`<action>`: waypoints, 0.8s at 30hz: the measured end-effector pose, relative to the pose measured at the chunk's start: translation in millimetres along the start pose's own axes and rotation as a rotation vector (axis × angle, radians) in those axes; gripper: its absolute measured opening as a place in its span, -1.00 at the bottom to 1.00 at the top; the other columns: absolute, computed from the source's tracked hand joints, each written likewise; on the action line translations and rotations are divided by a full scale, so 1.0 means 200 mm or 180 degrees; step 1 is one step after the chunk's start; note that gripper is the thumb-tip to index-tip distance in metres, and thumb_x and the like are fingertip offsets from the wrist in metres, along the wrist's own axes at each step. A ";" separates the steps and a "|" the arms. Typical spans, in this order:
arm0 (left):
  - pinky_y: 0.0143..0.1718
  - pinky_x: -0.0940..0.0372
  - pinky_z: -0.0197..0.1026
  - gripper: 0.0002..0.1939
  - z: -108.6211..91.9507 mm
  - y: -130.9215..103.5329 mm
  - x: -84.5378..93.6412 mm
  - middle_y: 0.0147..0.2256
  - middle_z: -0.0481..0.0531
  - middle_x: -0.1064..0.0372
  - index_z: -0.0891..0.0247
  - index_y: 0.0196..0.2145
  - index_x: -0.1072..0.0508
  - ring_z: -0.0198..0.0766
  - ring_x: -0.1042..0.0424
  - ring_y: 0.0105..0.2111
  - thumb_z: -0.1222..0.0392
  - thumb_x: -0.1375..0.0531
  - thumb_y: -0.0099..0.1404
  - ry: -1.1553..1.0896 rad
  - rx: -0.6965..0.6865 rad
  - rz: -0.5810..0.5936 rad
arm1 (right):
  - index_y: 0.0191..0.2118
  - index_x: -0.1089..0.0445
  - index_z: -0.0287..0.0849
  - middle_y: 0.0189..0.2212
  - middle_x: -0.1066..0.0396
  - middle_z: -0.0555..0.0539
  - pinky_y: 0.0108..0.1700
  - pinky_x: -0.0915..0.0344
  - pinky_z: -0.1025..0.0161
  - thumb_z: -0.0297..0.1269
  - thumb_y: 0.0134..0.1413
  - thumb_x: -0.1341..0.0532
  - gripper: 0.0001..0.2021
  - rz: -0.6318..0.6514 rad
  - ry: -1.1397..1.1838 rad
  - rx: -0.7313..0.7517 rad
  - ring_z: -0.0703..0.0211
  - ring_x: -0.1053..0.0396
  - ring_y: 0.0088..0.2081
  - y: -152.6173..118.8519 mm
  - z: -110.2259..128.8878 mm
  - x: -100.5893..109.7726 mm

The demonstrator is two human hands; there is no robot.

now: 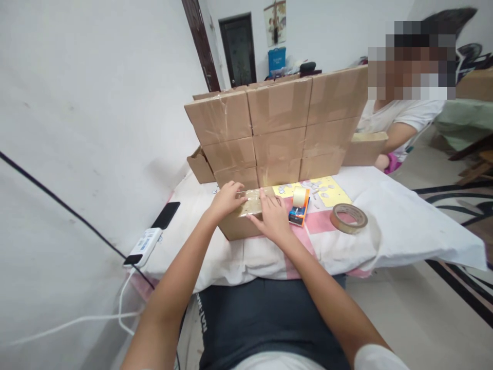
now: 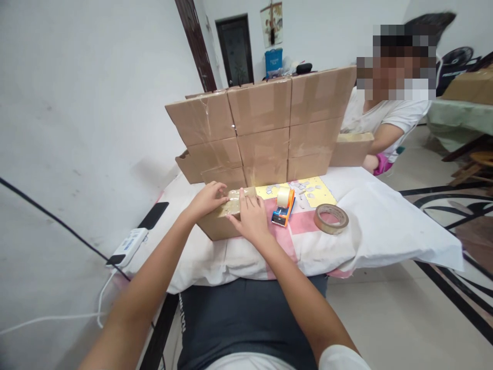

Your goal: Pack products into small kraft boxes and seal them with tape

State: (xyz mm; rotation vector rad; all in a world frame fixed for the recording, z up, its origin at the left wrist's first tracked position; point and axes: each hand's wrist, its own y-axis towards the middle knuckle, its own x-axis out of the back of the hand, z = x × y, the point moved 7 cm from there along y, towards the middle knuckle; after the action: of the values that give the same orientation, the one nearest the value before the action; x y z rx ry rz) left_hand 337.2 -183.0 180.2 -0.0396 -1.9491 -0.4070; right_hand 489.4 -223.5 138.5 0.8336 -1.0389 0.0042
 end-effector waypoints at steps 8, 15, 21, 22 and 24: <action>0.18 -0.11 0.10 -0.64 -0.07 -0.29 -0.06 0.16 0.00 -0.43 0.04 0.09 -0.50 -0.06 -0.26 0.23 0.03 -0.02 0.48 0.0408 -0.0330 -0.0281 | 0.40 0.04 -0.49 0.02 -0.43 -0.38 0.22 -0.03 -0.04 0.17 0.23 -0.11 -0.11 -0.0023 0.0020 -0.0059 -0.17 -0.30 0.05 0.00 0.00 0.00; 0.15 -0.14 0.04 -0.63 -0.09 -0.45 -0.14 0.17 0.02 -0.41 0.02 0.17 -0.42 -0.14 -0.32 0.23 0.08 -0.03 0.50 0.0594 -0.0539 -0.0830 | 0.33 -0.18 -0.25 0.07 -0.41 -0.28 0.20 -0.03 -0.05 0.10 0.30 -0.08 -0.35 0.0229 -0.0103 0.0017 -0.14 -0.24 0.09 0.00 0.03 0.02; 0.02 -0.24 0.01 -0.65 -0.10 -0.50 -0.17 0.06 0.07 -0.50 0.07 0.11 -0.48 -0.11 -0.44 0.13 0.22 -0.04 0.48 0.0464 -0.0657 -0.1287 | 0.15 -0.42 0.06 0.05 -0.40 -0.15 0.05 -0.12 -0.14 0.08 0.28 -0.10 -0.56 0.0695 -0.0356 0.0354 -0.23 -0.19 0.07 0.07 0.07 0.07; 0.01 -0.26 0.01 -0.65 -0.10 -0.50 -0.18 0.06 0.07 -0.50 0.08 0.10 -0.49 -0.12 -0.46 0.11 0.24 -0.04 0.48 0.0456 -0.0695 -0.1346 | 0.12 -0.44 0.06 0.03 -0.40 -0.14 0.05 -0.12 -0.16 0.12 0.25 -0.12 -0.55 0.0774 -0.0364 0.0376 -0.23 -0.19 0.07 0.08 0.07 0.08; 0.01 -0.29 0.00 -0.65 -0.09 -0.51 -0.19 0.04 0.07 -0.52 0.09 0.08 -0.51 -0.11 -0.49 0.07 0.26 -0.03 0.47 0.0475 -0.0789 -0.1482 | 0.08 -0.47 0.08 0.01 -0.40 -0.15 0.07 -0.14 -0.18 0.21 0.19 -0.13 -0.51 0.0933 -0.0334 0.0417 -0.21 -0.21 0.06 0.11 0.06 0.08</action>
State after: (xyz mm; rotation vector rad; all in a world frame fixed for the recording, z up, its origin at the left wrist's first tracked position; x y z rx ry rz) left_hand 347.1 -279.5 126.1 0.2821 -1.7413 -0.9305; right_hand 480.6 -220.9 168.0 0.7994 -1.2629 0.2821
